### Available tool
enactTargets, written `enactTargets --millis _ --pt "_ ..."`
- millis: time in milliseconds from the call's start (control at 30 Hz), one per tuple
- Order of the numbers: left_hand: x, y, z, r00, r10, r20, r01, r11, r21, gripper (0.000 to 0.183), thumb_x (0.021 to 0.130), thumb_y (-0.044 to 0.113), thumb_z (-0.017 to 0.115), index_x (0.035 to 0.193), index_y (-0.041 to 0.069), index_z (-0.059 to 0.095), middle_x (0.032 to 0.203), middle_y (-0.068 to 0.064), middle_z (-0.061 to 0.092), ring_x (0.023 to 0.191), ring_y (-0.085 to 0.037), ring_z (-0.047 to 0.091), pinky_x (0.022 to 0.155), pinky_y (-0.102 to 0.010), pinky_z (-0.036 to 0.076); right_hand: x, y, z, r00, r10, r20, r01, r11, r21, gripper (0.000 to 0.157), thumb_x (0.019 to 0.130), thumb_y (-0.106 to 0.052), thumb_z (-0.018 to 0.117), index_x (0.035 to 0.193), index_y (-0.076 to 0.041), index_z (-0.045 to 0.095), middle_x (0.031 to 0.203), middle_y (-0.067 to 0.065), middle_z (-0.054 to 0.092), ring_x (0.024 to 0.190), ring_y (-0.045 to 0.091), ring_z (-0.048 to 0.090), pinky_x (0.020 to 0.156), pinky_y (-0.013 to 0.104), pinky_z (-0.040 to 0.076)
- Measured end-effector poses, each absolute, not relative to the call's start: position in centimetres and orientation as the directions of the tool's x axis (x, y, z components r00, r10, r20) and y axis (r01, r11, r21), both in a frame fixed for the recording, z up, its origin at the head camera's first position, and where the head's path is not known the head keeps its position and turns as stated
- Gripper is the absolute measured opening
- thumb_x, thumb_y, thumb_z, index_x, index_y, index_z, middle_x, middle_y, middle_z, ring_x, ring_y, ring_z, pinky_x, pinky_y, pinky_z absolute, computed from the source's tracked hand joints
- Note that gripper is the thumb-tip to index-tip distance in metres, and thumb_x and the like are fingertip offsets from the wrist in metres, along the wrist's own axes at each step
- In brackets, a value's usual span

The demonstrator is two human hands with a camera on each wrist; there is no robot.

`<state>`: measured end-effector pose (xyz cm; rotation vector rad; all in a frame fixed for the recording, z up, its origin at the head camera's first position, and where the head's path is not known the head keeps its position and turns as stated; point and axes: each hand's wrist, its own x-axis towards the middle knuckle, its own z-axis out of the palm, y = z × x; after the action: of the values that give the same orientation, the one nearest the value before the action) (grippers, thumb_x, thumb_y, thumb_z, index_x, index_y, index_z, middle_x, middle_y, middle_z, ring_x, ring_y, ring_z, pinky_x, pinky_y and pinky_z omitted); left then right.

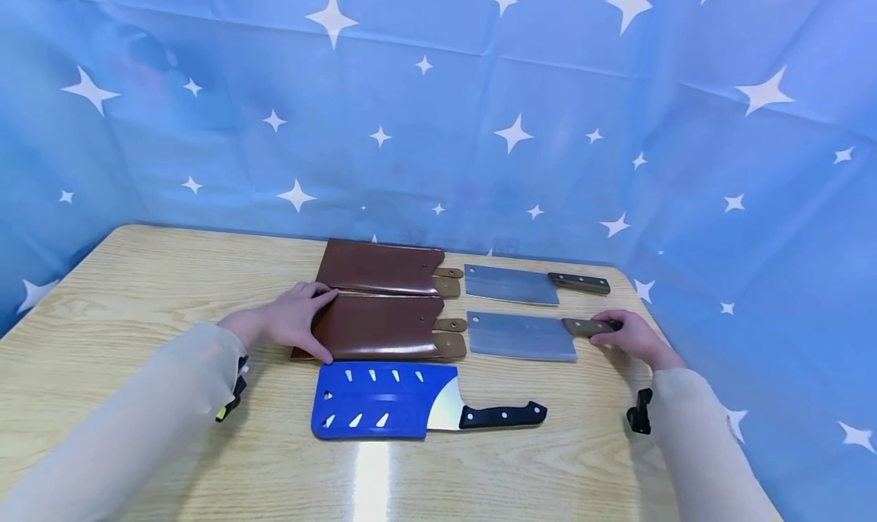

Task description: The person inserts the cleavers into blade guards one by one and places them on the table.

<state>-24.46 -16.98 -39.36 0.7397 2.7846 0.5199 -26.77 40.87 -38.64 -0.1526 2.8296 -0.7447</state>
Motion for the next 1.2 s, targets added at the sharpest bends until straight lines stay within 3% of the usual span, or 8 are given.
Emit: enactTargets --millis 133,400,500,567,633,733,967,1200 --pt "-24.4 -16.6 -39.5 -0.829 0.538 -0.153 0.446 0.801 0.4 0.123 0.059 0.064 0.076 0.146 -0.004 0.022 0.147 -0.025 0.024 0.134 -0.044 0.023 0.105 -0.057 0.03 -25.9 41.8 -38.4 -0.973 -0.136 -0.189 -0.018 0.853 -0.522 0.056 0.082 -0.034 0.071 0.124 0.001 0.057 0.127 0.026 0.05 0.098 0.025 0.052 0.076 0.032 0.042" --pt "-24.3 -16.4 -38.3 -0.811 0.537 -0.231 0.411 0.805 0.428 0.116 0.062 0.054 0.078 0.147 -0.003 0.021 0.15 -0.025 0.019 0.136 -0.045 0.018 0.105 -0.057 0.03 -24.4 43.4 -37.9 -0.963 -0.115 -0.243 0.057 0.795 -0.603 0.067 0.084 -0.036 0.068 0.134 0.003 0.048 0.143 0.03 0.034 0.124 0.04 0.042 0.081 0.026 0.045" --pt "-24.2 -16.5 -37.8 -0.791 0.548 -0.273 0.414 0.807 0.421 0.115 0.063 0.044 0.079 0.147 -0.004 0.017 0.152 -0.025 0.013 0.138 -0.046 0.011 0.106 -0.059 0.027 -24.2 43.6 -37.7 -0.962 -0.113 -0.25 0.067 0.787 -0.613 0.067 0.085 -0.037 0.068 0.135 0.001 0.047 0.144 0.029 0.033 0.117 0.026 0.049 0.081 0.023 0.044" --pt "-24.1 -16.6 -37.5 -0.78 0.55 -0.3 0.411 0.811 0.417 0.118 0.06 0.04 0.08 0.148 -0.003 0.014 0.153 -0.025 0.008 0.139 -0.046 0.008 0.106 -0.06 0.026 -24.1 43.6 -37.6 -0.964 -0.112 -0.243 0.067 0.78 -0.622 0.067 0.085 -0.037 0.067 0.136 0.001 0.046 0.145 0.028 0.034 0.108 0.009 0.052 0.08 0.02 0.043" --pt "-24.0 -16.7 -37.4 -0.775 0.552 -0.309 0.412 0.811 0.415 0.122 0.058 0.042 0.082 0.148 -0.003 0.012 0.153 -0.024 0.006 0.138 -0.046 0.007 0.105 -0.061 0.026 -24.1 43.6 -37.4 -0.966 -0.104 -0.236 0.074 0.765 -0.639 0.066 0.085 -0.036 0.067 0.136 0.001 0.046 0.145 0.027 0.035 0.094 -0.003 0.052 0.077 0.021 0.044" --pt "-23.8 -17.0 -37.6 -0.782 0.553 -0.287 0.42 0.808 0.414 0.128 0.056 0.05 0.084 0.148 -0.002 0.013 0.151 -0.025 0.009 0.137 -0.047 0.009 0.105 -0.06 0.028 -23.9 43.5 -37.0 -0.968 -0.098 -0.233 0.084 0.743 -0.664 0.067 0.085 -0.035 0.067 0.136 0.002 0.045 0.146 0.027 0.033 0.084 -0.008 0.053 0.077 0.025 0.047" --pt "-23.7 -17.3 -38.4 -0.804 0.57 -0.171 0.46 0.778 0.428 0.121 0.058 0.052 0.081 0.147 -0.002 0.02 0.144 -0.026 0.021 0.13 -0.043 0.023 0.101 -0.057 0.034 -23.6 43.6 -36.2 -0.971 -0.078 -0.228 0.098 0.735 -0.671 0.067 0.086 -0.037 0.065 0.136 0.003 0.045 0.145 0.027 0.032 0.089 -0.004 0.058 0.086 0.037 0.05" --pt "-23.6 -17.4 -38.0 -0.824 0.556 -0.105 0.47 0.776 0.422 0.122 0.055 0.053 0.082 0.146 -0.002 0.024 0.139 -0.026 0.026 0.124 -0.042 0.024 0.096 -0.057 0.038 -23.7 43.2 -35.3 -0.973 -0.085 -0.213 0.078 0.75 -0.656 0.067 0.088 -0.039 0.063 0.138 0.003 0.043 0.142 0.028 0.035 0.098 0.021 0.061 0.092 0.047 0.046"
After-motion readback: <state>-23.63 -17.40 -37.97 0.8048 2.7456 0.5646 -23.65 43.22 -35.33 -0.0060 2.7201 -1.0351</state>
